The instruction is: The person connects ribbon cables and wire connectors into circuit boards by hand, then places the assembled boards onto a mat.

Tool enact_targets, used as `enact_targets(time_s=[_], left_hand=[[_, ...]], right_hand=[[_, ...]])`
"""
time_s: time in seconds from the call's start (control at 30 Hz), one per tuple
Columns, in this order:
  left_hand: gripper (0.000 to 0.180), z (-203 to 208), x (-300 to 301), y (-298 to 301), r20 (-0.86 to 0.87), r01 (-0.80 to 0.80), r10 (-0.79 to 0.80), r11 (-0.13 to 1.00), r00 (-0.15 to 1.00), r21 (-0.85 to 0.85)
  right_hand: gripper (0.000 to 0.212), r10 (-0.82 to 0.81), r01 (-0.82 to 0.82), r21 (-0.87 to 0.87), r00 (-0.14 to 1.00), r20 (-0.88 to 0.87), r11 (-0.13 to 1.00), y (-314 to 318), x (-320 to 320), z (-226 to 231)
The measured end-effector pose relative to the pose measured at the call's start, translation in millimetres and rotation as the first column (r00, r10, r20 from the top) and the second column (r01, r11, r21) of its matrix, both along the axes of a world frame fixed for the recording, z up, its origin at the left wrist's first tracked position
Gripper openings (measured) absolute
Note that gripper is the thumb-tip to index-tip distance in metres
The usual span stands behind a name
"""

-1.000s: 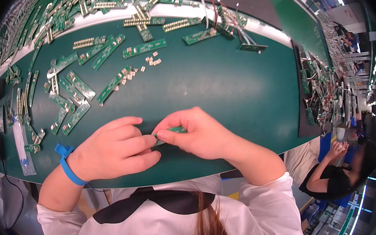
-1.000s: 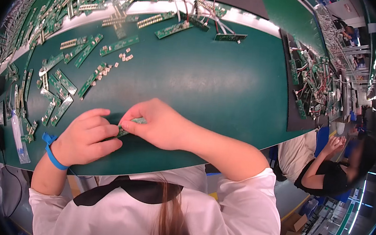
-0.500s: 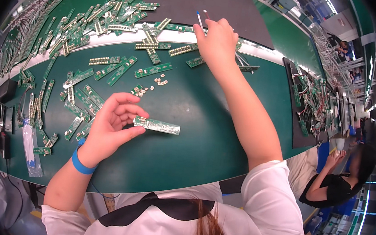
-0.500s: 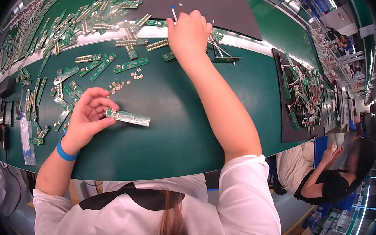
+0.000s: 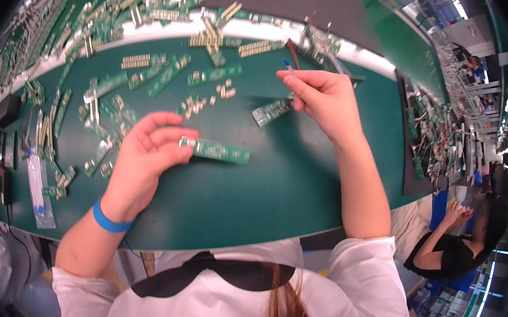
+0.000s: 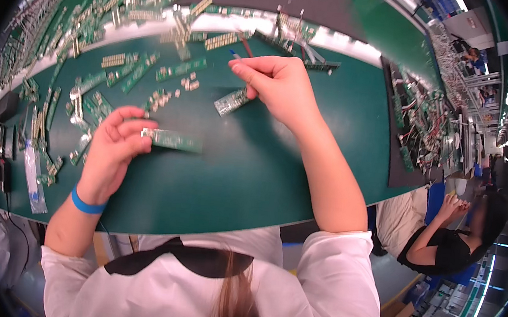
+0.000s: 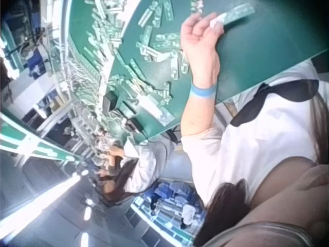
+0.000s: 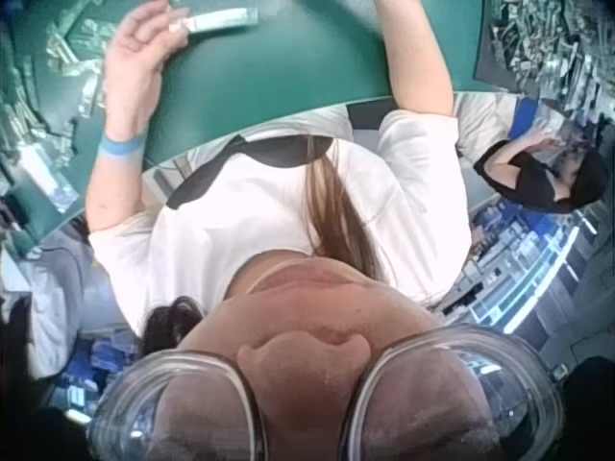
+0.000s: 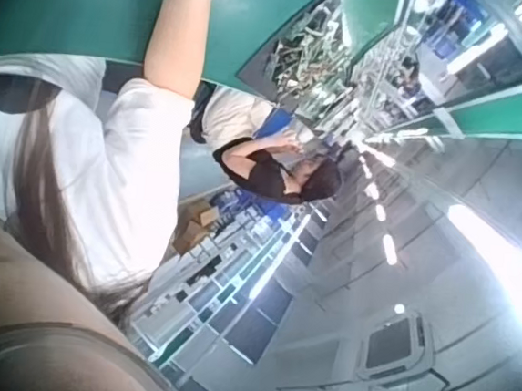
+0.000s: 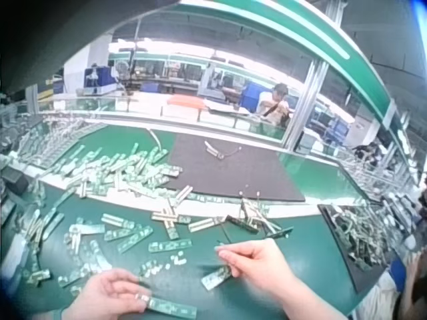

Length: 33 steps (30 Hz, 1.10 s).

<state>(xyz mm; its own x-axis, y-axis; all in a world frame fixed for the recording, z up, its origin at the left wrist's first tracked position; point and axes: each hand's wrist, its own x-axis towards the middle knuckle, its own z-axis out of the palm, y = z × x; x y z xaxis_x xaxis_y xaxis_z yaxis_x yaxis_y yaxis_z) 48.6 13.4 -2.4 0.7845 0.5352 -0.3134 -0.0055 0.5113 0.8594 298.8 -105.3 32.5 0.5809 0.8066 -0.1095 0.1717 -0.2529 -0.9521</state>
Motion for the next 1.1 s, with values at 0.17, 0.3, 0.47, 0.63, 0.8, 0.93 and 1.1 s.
enact_targets(time_s=[0.17, 0.3, 0.47, 0.63, 0.8, 0.93, 1.1], left_hand=[[0.038, -3.1, 2.5, -9.9, -0.056, 0.000, -0.003, 0.999, 0.998, -0.054], [0.035, -3.8, 4.4, -12.6, -0.101, 0.075, -0.085, 0.992, 0.991, -0.099], [0.031, -10.0, 1.7, -19.1, -0.082, 0.083, -0.093, 0.989, 0.992, -0.123], [0.029, -13.6, 1.4, -22.4, -0.102, 0.139, -0.147, 0.986, 0.984, -0.089], [0.027, -16.4, 3.2, -23.2, -0.117, 0.131, -0.138, 0.989, 0.983, -0.069], [0.027, -14.8, 4.5, -24.3, -0.147, 0.138, -0.145, 0.989, 0.978, -0.057], [0.027, -13.8, 4.6, -25.5, -0.170, 0.134, -0.143, 0.989, 0.975, -0.060]], right_hand=[[0.018, 0.289, -0.285, -0.049, 0.943, 0.163, 0.957, -28.9, -45.2, -12.0], [0.016, 0.357, -0.354, -0.058, 0.904, 0.234, 0.933, -33.0, -62.0, -6.4], [0.017, 0.361, -0.350, -0.091, 0.918, 0.166, 0.932, -38.9, -73.0, -15.0], [0.005, 0.330, -0.349, -0.024, 0.860, 0.389, 0.937, -35.0, -83.2, -25.4], [0.007, 0.308, -0.328, -0.060, 0.791, 0.528, 0.943, -32.6, -85.1, -32.5], [0.008, 0.281, -0.299, -0.050, 0.808, 0.518, 0.953, -31.8, -85.3, -38.8], [0.008, 0.273, -0.284, -0.060, 0.812, 0.516, 0.957, -31.1, -86.2, -40.0]])
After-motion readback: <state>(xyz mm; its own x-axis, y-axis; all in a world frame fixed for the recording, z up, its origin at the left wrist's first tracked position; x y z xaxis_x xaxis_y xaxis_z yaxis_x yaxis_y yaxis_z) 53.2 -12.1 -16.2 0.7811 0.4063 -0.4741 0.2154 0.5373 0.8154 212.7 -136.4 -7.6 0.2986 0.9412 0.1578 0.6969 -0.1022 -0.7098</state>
